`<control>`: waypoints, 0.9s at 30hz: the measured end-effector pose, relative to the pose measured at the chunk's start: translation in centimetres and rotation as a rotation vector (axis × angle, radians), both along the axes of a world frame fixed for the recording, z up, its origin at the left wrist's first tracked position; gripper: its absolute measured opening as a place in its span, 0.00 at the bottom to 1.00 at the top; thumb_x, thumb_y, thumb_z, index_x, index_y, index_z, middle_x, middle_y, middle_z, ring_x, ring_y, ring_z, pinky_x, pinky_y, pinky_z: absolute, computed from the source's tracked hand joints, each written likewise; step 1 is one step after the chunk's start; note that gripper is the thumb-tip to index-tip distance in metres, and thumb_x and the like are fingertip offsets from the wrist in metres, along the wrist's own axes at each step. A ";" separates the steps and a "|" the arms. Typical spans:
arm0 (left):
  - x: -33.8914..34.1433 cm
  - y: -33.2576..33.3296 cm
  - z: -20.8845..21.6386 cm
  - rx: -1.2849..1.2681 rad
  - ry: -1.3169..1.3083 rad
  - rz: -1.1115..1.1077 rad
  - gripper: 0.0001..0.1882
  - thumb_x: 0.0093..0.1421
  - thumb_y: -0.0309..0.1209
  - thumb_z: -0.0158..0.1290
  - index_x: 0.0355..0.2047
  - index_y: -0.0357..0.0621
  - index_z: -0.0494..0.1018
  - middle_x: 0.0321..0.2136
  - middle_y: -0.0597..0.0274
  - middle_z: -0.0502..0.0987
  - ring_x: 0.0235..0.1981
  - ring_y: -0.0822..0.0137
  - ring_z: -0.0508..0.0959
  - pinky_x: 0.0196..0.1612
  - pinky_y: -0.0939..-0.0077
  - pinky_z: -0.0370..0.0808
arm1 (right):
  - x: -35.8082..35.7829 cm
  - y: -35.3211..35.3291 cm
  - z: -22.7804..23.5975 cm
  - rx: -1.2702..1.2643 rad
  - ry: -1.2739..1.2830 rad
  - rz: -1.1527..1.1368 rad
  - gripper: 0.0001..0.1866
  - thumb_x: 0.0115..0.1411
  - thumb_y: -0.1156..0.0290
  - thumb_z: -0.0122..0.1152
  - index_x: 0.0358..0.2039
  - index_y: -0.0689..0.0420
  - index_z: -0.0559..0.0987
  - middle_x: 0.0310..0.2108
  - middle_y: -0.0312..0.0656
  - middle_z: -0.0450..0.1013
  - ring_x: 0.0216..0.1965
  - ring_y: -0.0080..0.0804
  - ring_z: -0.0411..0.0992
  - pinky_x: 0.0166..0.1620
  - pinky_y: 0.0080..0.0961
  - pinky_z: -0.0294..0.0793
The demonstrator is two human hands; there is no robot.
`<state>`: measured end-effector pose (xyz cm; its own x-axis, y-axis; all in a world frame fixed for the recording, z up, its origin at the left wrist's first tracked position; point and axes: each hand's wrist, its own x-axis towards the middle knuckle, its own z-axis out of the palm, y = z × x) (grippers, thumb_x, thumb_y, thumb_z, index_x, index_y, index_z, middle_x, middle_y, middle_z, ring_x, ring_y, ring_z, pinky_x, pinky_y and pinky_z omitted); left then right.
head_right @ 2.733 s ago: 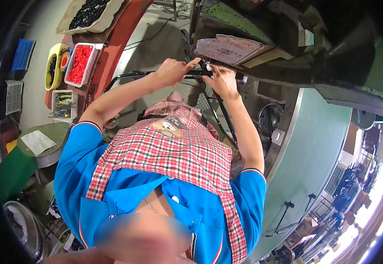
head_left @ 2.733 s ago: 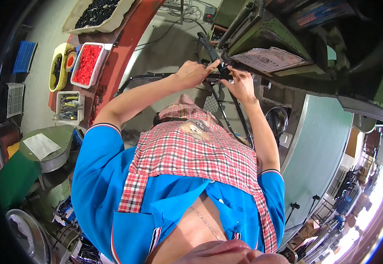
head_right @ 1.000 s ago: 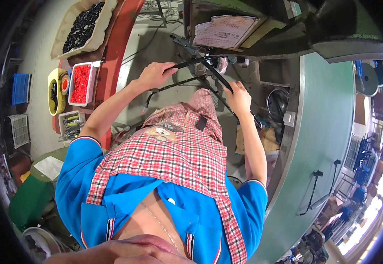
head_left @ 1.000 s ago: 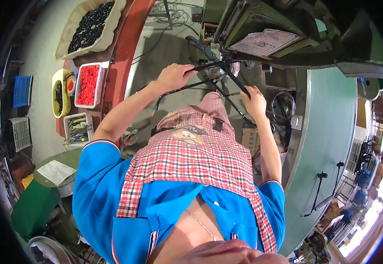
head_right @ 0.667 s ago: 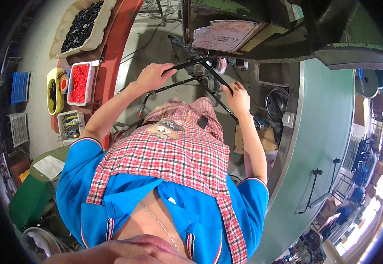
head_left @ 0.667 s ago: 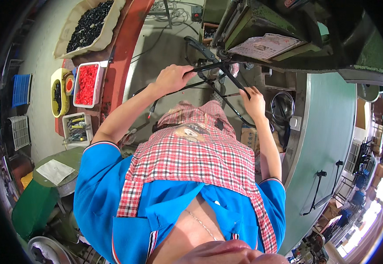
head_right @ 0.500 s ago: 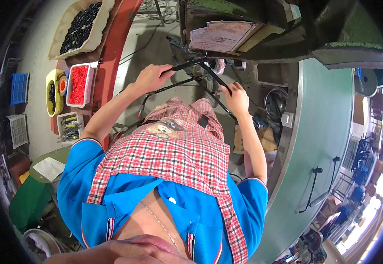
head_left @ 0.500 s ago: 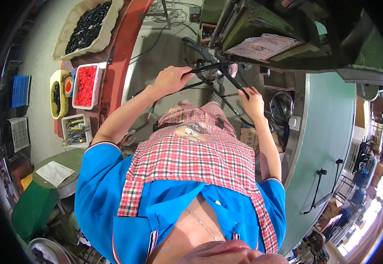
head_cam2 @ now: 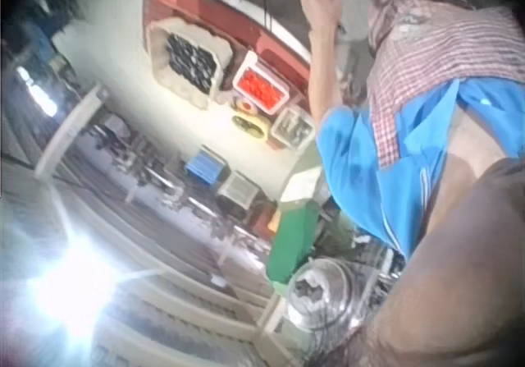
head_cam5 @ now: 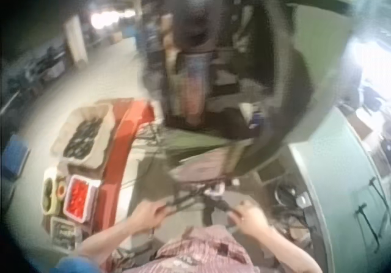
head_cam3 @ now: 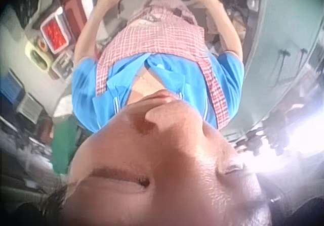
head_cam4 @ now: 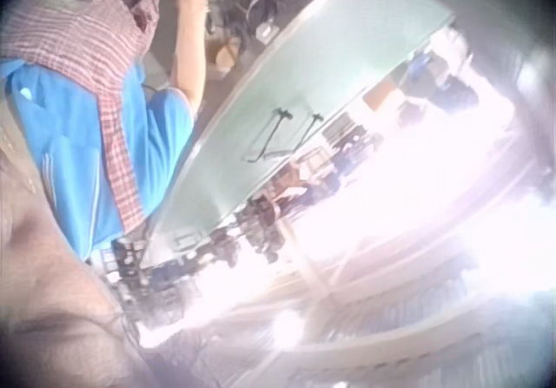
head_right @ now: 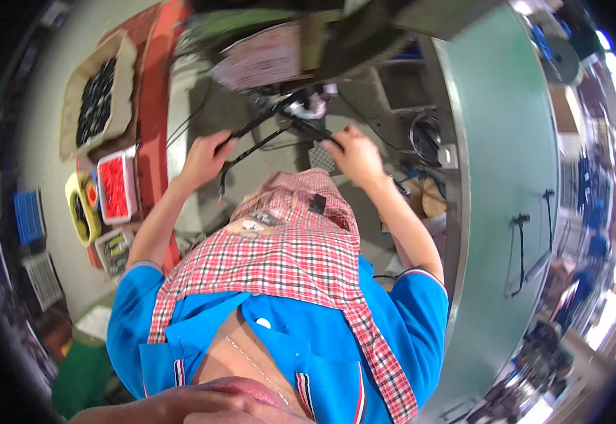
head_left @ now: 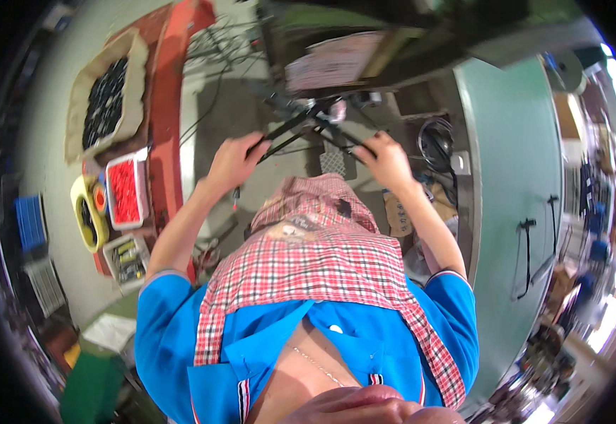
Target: The person repeatedly picks up black metal frame components from a blue crate, places them into a press machine, and secures small fasteners into the joints. The person then removes the assembled frames and places them on the floor. The process is repeated multiple times.
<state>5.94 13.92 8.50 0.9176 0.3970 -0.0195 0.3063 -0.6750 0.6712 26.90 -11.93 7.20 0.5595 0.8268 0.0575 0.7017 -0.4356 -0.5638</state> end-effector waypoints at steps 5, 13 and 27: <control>-2.0 -5.8 -4.4 -0.014 -0.087 -0.029 0.15 0.58 0.37 0.56 0.42 0.44 0.76 0.21 0.47 0.76 0.23 0.47 0.77 0.26 0.61 0.72 | -3.2 -7.4 -1.1 -0.005 0.051 -0.042 0.11 0.53 0.70 0.61 0.38 0.58 0.77 0.34 0.46 0.69 0.33 0.51 0.72 0.37 0.41 0.73; 0.5 -15.7 -0.4 -0.032 -0.360 -0.228 0.16 0.48 0.26 0.62 0.39 0.42 0.77 0.24 0.54 0.78 0.21 0.60 0.78 0.23 0.72 0.72 | -4.8 -21.0 8.9 -0.026 -0.181 -0.103 0.16 0.49 0.73 0.64 0.41 0.57 0.78 0.33 0.39 0.72 0.27 0.39 0.74 0.27 0.30 0.74; 38.9 -25.5 14.2 0.633 -1.181 -0.360 0.18 0.57 0.38 0.56 0.49 0.57 0.74 0.33 0.61 0.78 0.30 0.61 0.78 0.31 0.70 0.74 | 12.7 -34.8 21.1 0.119 -1.341 -0.606 0.14 0.57 0.70 0.61 0.45 0.52 0.80 0.41 0.38 0.76 0.32 0.35 0.78 0.29 0.25 0.75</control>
<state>44.86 -11.59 22.66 0.3172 -0.2122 0.9243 -0.4765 -0.8783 -0.0381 39.59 -46.72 28.28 0.2851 0.4448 0.8491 0.4479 -0.8450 0.2922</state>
